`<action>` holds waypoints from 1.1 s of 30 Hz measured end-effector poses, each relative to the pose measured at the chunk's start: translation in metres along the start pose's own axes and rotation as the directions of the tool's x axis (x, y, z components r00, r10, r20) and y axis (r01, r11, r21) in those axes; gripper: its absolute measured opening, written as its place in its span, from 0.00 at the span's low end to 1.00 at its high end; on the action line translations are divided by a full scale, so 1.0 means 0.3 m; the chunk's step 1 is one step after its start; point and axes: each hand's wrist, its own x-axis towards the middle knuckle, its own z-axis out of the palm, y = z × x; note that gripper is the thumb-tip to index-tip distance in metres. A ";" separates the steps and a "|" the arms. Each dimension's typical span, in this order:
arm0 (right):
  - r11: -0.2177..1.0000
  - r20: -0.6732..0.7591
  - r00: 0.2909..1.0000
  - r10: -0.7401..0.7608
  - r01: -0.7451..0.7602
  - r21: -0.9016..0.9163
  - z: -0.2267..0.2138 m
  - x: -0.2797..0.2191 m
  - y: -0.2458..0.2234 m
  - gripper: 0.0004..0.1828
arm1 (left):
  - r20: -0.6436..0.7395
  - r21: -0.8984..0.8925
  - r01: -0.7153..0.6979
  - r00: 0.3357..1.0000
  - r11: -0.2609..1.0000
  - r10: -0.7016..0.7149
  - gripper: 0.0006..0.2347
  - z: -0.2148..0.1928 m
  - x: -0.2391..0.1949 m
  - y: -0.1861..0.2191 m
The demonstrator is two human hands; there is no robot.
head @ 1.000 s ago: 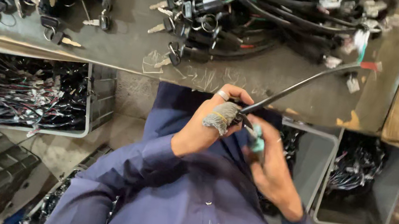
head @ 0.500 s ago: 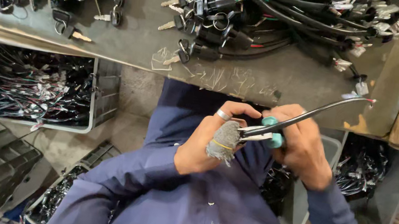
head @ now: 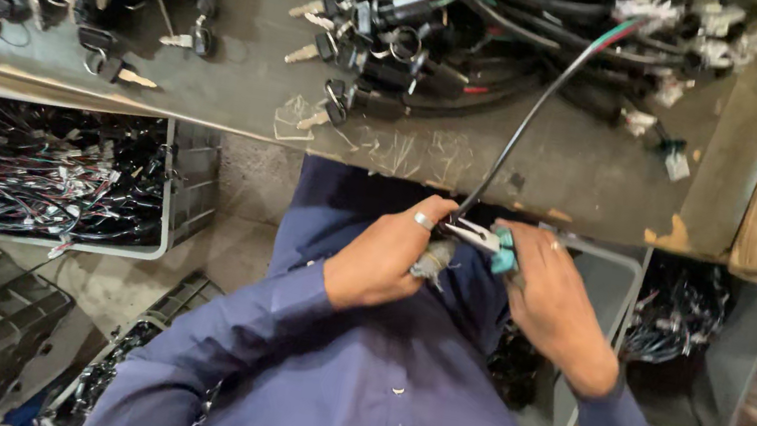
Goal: The person repeatedly strips the outer insulation from black wires using pliers, then pulls out the inner colored wires. The person handles multiple wires one at a time, placing the stripped wires on the table.
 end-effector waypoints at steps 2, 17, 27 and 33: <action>0.997 0.033 0.999 0.025 -0.023 -0.077 0.040 -0.015 0.041 0.31 | 0.009 -0.191 0.067 0.998 0.979 -0.066 0.14 0.028 0.013 -0.037; 0.996 0.024 1.000 -0.015 0.013 0.091 0.119 -0.007 0.113 0.19 | -0.066 -0.012 0.227 0.971 0.974 -0.228 0.13 0.029 -0.002 -0.032; 0.967 0.085 0.965 0.247 -0.251 0.044 0.117 -0.016 0.003 0.15 | -0.267 0.404 0.143 0.963 0.903 -0.033 0.19 0.048 -0.029 -0.019; 0.953 0.094 0.991 0.098 -0.121 0.279 0.121 -0.038 0.004 0.20 | -0.252 0.433 0.109 0.968 0.895 0.004 0.21 0.028 -0.044 0.013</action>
